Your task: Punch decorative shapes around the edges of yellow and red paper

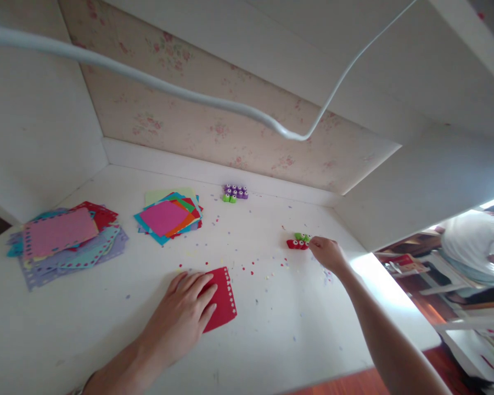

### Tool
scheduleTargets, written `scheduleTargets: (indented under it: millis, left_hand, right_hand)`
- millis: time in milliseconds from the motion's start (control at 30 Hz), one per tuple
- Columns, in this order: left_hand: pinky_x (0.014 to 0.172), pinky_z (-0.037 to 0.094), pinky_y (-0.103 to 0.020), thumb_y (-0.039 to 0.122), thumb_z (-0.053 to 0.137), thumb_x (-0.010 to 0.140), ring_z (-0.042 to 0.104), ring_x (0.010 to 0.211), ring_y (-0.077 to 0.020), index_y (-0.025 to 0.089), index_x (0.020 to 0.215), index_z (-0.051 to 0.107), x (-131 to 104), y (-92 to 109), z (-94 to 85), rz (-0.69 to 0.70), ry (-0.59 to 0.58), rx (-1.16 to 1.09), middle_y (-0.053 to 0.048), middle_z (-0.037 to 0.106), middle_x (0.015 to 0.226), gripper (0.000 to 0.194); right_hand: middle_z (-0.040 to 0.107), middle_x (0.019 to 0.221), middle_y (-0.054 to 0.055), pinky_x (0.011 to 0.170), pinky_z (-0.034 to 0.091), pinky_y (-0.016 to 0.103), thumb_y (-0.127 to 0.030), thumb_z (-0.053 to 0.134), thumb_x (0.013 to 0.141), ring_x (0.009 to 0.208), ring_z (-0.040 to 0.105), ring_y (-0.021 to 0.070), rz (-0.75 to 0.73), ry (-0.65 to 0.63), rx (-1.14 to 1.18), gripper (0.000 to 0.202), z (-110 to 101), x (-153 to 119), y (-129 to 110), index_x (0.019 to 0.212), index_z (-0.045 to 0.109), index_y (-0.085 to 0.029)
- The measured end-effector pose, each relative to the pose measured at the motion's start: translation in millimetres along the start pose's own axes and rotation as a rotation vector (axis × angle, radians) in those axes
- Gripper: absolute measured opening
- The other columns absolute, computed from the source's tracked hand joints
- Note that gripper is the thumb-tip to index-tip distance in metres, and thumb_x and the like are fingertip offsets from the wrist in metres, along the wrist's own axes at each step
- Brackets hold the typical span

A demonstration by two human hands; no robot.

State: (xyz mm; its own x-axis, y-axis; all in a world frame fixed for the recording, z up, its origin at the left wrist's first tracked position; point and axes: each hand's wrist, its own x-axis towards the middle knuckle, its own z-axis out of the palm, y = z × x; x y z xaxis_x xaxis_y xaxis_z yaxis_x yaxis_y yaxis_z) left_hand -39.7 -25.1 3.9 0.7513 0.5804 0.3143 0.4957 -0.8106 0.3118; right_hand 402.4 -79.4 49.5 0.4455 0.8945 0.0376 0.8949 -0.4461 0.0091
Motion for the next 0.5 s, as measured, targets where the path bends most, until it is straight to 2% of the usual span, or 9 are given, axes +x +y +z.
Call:
scheduleTargets:
  millis: [167,267,400,500]
  left_hand:
    - [0.105,0.034,-0.048,0.029,0.052,0.093,0.052,0.116,-0.0268,0.027,0.117,0.066,0,-1,-1.7,0.012,-0.021,0.033,-0.007,0.057,0.129,0.028]
    - [0.096,0.039,-0.048,0.027,0.052,0.093,0.055,0.108,-0.027,0.028,0.113,0.068,3,-2,-4.8,-0.028,-0.037,0.043,-0.007,0.061,0.118,0.025]
    - [0.094,0.038,-0.047,0.026,0.052,0.094,0.058,0.099,-0.0238,0.03,0.109,0.068,5,-1,-7.9,-0.059,-0.039,0.021,-0.004,0.064,0.106,0.023]
    - [0.1,0.034,-0.046,0.027,0.051,0.094,0.059,0.1,-0.0217,0.029,0.109,0.068,4,1,-7.1,-0.058,-0.001,-0.015,-0.003,0.064,0.109,0.022]
  right_hand:
    - [0.072,0.087,0.001,0.072,0.045,0.028,-0.025,0.045,0.084,0.081,0.065,0.0193,-0.088,-0.054,-0.028,0.027,17,-9,-3,0.078,0.071,-0.026]
    - [0.072,0.086,0.004,0.074,0.046,0.03,-0.023,0.046,0.084,0.082,0.065,0.0208,-0.099,-0.056,-0.045,0.026,20,-6,-4,0.078,0.071,-0.024]
    - [0.069,0.073,0.006,0.067,0.044,0.03,-0.025,0.046,0.085,0.071,0.063,0.0211,-0.12,-0.041,-0.043,0.028,8,-1,-15,0.069,0.068,-0.022]
    - [0.069,0.075,0.006,0.067,0.045,0.031,-0.023,0.045,0.085,0.07,0.063,0.0209,-0.174,-0.02,-0.003,0.028,-5,6,-40,0.069,0.068,-0.022]
